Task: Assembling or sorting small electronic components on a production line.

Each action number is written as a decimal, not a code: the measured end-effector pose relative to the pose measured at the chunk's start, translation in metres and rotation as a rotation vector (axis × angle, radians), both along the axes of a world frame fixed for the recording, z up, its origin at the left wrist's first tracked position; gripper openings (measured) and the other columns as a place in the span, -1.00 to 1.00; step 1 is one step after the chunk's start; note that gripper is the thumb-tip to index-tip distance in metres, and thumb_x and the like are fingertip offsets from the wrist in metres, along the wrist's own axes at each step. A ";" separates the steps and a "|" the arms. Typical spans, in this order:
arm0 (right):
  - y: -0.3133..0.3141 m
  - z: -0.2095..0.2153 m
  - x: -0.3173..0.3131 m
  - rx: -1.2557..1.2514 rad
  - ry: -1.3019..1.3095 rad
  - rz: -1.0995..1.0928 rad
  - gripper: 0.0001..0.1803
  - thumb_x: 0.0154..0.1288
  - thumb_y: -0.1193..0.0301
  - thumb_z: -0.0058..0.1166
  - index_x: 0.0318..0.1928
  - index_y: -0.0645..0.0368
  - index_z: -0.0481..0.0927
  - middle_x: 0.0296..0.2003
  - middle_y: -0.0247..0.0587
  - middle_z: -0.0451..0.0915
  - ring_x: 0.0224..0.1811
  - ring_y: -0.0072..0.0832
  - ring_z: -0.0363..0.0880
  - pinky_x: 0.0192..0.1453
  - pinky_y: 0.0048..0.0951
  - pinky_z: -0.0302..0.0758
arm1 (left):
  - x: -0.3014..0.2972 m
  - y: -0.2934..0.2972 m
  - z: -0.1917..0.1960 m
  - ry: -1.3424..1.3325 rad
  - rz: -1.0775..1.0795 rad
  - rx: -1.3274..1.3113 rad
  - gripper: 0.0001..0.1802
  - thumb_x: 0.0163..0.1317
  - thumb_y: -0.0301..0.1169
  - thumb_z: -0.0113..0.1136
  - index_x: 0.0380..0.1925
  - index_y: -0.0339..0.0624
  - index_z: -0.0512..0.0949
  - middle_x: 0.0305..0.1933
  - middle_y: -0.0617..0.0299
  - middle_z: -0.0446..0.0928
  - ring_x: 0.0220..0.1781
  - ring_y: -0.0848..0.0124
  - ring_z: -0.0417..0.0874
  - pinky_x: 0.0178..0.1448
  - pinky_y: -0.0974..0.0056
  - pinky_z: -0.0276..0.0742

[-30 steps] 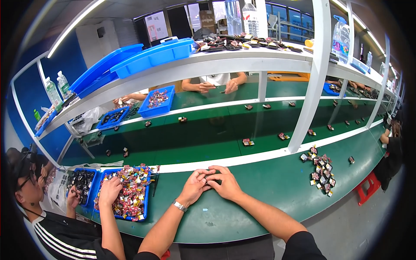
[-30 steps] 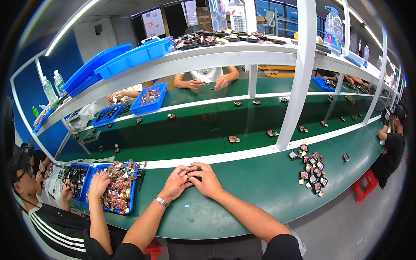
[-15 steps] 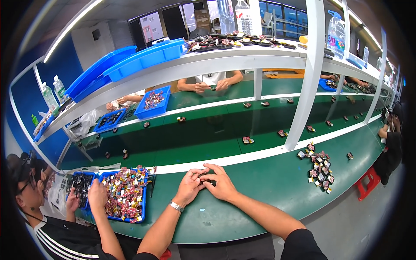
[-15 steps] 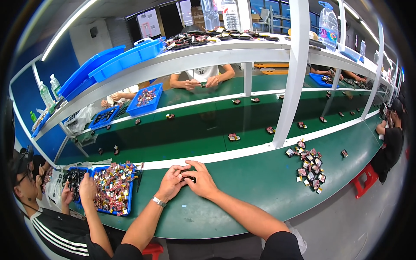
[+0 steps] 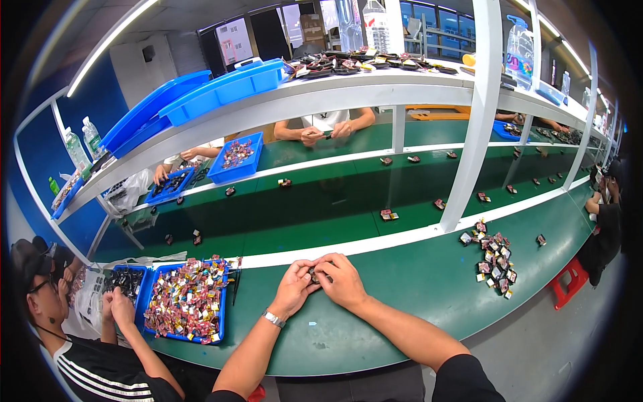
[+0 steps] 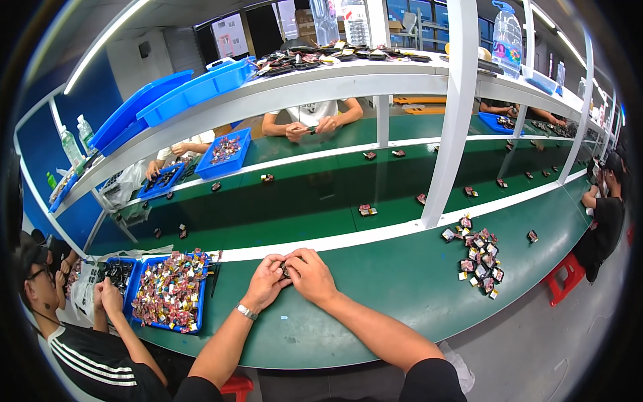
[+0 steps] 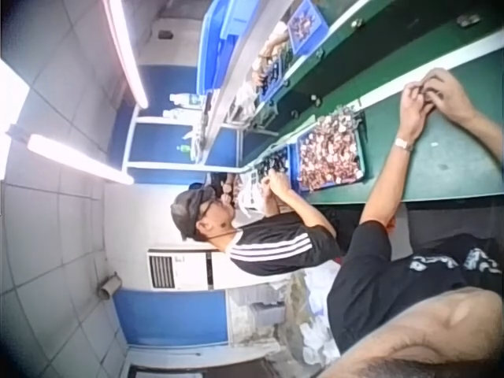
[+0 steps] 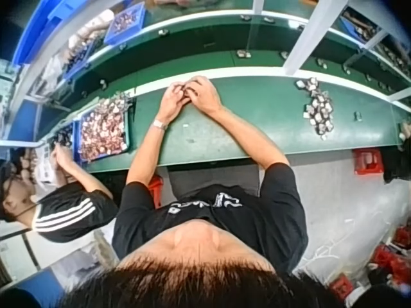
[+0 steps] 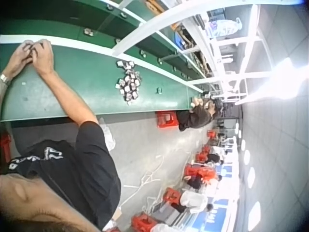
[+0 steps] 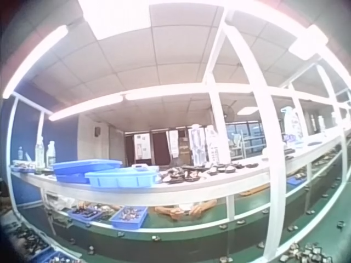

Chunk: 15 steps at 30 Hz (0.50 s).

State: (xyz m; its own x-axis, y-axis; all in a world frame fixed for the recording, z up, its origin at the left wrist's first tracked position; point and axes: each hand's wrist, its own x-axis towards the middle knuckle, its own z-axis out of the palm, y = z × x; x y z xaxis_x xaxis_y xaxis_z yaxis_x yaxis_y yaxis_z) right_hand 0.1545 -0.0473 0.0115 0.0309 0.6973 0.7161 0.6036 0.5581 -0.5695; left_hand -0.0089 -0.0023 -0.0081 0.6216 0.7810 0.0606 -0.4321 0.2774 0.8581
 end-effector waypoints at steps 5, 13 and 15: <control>-0.002 0.003 -0.001 0.051 -0.090 0.003 -0.83 0.10 0.56 0.24 -0.24 0.19 0.64 -0.17 -0.23 0.59 -0.12 -0.28 0.58 -0.11 -0.36 0.59 | 0.000 -0.001 0.002 0.013 0.021 -0.004 -0.73 0.42 -0.55 -0.06 0.09 -0.13 0.31 0.18 0.17 0.44 0.14 0.39 0.52 0.26 0.14 0.50; -0.003 0.002 0.001 0.033 -0.208 -0.003 -0.80 0.09 0.53 0.24 -0.21 0.18 0.63 -0.12 -0.26 0.57 -0.10 -0.29 0.59 -0.12 -0.34 0.62 | -0.001 0.001 -0.002 0.017 0.035 -0.036 -0.73 0.40 -0.54 -0.03 0.07 -0.14 0.32 0.16 0.17 0.46 0.11 0.38 0.54 0.24 0.12 0.51; -0.003 0.002 0.002 0.038 -0.275 -0.024 -0.81 0.10 0.51 0.24 -0.22 0.16 0.62 -0.10 -0.27 0.55 -0.10 -0.31 0.59 -0.16 -0.35 0.63 | 0.000 0.001 -0.002 0.029 0.048 -0.030 -0.74 0.41 -0.54 -0.04 0.07 -0.14 0.32 0.17 0.17 0.46 0.11 0.37 0.54 0.23 0.12 0.52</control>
State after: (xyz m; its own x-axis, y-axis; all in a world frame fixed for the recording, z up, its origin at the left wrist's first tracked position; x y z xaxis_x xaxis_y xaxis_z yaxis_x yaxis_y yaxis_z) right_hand 0.1563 -0.0505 0.0136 -0.1521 0.6716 0.7251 0.7461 0.5592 -0.3615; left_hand -0.0093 -0.0012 -0.0097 0.5849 0.8109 0.0193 -0.4208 0.2829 0.8619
